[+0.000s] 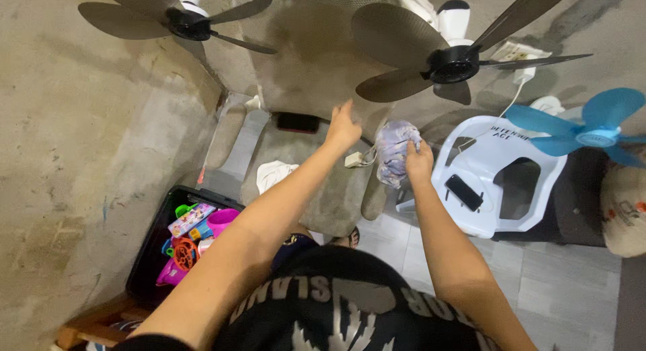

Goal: The person wipes the blades and central hub of a small black desk fan with a cloth, then repeats the same wiping on a second identical fan. The person also wipes the mesh back of the chair where the fans are mounted.

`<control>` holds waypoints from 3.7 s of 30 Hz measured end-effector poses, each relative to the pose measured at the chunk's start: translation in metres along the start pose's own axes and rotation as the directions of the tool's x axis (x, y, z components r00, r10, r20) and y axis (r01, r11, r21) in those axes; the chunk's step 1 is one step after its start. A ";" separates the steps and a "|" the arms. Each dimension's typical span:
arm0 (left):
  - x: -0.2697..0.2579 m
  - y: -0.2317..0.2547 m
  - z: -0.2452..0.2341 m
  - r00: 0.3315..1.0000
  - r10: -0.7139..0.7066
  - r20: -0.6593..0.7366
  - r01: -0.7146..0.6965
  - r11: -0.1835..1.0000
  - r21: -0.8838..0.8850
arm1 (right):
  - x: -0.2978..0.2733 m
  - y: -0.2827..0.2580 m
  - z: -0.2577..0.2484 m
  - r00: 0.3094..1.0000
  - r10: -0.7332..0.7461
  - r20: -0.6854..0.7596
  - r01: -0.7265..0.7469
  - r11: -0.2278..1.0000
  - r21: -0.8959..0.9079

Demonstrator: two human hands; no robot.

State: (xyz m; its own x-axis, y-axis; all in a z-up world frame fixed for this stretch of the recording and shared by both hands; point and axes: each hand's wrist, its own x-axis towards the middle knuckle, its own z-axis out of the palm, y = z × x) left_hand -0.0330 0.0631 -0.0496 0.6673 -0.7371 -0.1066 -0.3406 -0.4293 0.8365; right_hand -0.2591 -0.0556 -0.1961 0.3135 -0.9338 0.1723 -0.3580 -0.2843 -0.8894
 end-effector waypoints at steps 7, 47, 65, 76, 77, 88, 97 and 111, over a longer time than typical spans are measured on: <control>-0.022 -0.025 -0.002 0.988 -0.024 0.154 0.001 0.990 0.142 | -0.041 0.021 0.015 0.854 0.495 0.162 -0.402 0.824 -0.400; -0.005 0.273 -0.044 0.680 0.693 0.239 -0.587 0.319 0.744 | 0.161 -0.325 -0.169 0.952 -0.295 0.082 0.096 0.541 0.835; 0.015 0.277 -0.056 0.694 0.548 0.467 -0.689 0.318 0.651 | 0.160 -0.312 -0.165 0.895 -0.417 0.156 0.088 0.508 0.857; -0.006 0.247 -0.059 0.393 0.915 -0.092 -0.744 0.375 0.553 | 0.174 -0.333 -0.151 0.938 -0.346 0.027 0.165 0.514 0.842; -0.012 0.230 -0.055 0.407 0.892 -0.198 -0.785 0.452 0.424 | 0.173 -0.332 -0.152 0.939 -0.342 0.037 0.152 0.509 0.847; 0.026 0.161 0.083 0.820 -0.215 0.530 0.565 0.168 -0.807 | 0.167 -0.318 -0.150 0.944 -0.329 0.018 0.158 0.500 0.852; 0.041 0.213 0.076 0.816 -0.299 0.495 0.486 -0.112 -0.867 | 0.156 -0.327 -0.149 0.956 -0.292 0.019 0.147 0.535 0.832; 0.065 0.168 0.104 0.913 -0.096 0.395 0.396 -0.012 -0.918 | 0.164 -0.320 -0.165 0.882 -0.408 0.236 0.044 0.568 0.822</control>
State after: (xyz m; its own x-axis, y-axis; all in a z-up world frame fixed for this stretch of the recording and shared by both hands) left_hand -0.1154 -0.1108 0.0279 0.3802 -0.8386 -0.3900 0.8764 0.1920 0.4416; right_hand -0.2380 -0.1537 0.1871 0.6300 -0.6562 0.4154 0.5328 -0.0240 -0.8459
